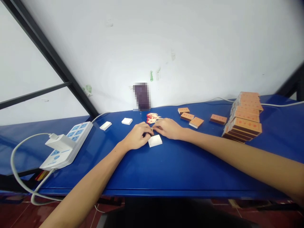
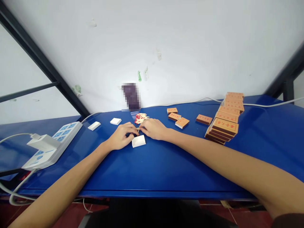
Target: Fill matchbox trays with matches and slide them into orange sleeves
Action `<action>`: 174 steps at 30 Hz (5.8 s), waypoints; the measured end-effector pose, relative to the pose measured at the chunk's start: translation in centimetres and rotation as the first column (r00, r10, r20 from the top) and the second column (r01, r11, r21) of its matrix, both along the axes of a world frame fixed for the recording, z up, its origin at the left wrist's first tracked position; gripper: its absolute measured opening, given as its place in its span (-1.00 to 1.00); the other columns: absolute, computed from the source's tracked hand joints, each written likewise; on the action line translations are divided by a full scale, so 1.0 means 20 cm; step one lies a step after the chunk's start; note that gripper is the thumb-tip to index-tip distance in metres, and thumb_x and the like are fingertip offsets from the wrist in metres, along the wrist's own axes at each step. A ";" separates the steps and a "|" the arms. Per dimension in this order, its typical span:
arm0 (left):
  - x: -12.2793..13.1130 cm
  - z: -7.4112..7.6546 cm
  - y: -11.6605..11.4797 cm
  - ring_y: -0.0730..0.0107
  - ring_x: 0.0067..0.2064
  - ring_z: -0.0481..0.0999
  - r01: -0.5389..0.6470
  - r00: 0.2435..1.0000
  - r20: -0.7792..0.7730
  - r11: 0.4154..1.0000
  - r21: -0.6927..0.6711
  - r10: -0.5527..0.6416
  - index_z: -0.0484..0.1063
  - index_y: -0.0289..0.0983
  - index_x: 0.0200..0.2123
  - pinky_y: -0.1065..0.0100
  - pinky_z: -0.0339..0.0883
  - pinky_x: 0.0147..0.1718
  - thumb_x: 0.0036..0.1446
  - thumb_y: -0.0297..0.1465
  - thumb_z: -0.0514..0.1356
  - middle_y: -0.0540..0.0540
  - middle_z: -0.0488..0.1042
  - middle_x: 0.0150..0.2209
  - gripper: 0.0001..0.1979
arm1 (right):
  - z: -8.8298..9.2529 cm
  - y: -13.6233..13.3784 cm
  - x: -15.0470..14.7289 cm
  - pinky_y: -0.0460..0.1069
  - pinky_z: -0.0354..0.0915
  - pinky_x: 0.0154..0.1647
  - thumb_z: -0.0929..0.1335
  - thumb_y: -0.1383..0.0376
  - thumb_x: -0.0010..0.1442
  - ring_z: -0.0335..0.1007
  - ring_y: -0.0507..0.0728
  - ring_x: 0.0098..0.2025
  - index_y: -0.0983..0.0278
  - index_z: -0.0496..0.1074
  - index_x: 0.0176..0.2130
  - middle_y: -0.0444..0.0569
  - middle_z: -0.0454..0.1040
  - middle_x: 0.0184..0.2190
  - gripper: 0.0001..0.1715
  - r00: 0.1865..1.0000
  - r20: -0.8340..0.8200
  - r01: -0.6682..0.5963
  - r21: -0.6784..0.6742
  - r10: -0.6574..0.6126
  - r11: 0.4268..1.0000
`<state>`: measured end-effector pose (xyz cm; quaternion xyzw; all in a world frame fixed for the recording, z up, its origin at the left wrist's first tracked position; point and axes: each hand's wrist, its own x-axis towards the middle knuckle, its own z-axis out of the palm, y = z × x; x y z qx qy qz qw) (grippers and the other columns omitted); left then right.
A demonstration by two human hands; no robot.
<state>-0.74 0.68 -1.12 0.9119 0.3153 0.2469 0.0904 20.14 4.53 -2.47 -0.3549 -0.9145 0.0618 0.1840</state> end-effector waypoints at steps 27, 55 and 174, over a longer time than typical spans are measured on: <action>-0.06 0.00 0.01 0.32 -0.25 0.42 -0.136 0.989 0.058 0.989 0.055 0.133 0.55 -0.26 -0.14 0.28 0.31 -0.22 0.24 -0.31 0.16 -0.08 0.41 -0.30 -0.77 | 0.02 -0.01 0.01 -0.06 0.07 -0.31 0.29 0.20 0.33 0.31 0.03 -0.37 0.27 0.57 -0.15 -0.06 0.52 -0.38 -0.70 0.990 -0.110 -0.092 -0.037 0.087 0.995; -0.07 0.01 0.01 0.49 -0.47 0.30 -0.123 0.961 0.252 0.992 0.016 0.115 0.50 -0.29 -0.17 0.40 0.22 -0.41 0.16 -0.17 0.28 0.05 0.33 -0.49 -0.69 | 0.16 -0.05 0.01 -0.03 0.15 -0.33 0.24 0.25 0.38 0.48 0.16 -0.21 0.30 0.53 -0.20 0.06 0.57 -0.20 -0.69 0.949 0.315 -0.009 0.087 -0.019 0.996; -0.05 0.09 -0.01 0.50 -0.48 0.31 -0.049 0.997 0.020 0.801 -0.597 0.076 0.57 -0.31 -0.13 0.44 0.13 -0.48 0.26 -0.22 0.15 -0.03 0.51 -0.47 -0.68 | 0.34 -0.15 -0.01 -0.06 0.05 -0.44 0.32 0.23 0.21 0.23 0.01 -0.49 0.33 0.54 -0.35 -0.08 0.47 -0.50 -0.75 0.958 0.227 -0.080 -0.375 0.175 0.924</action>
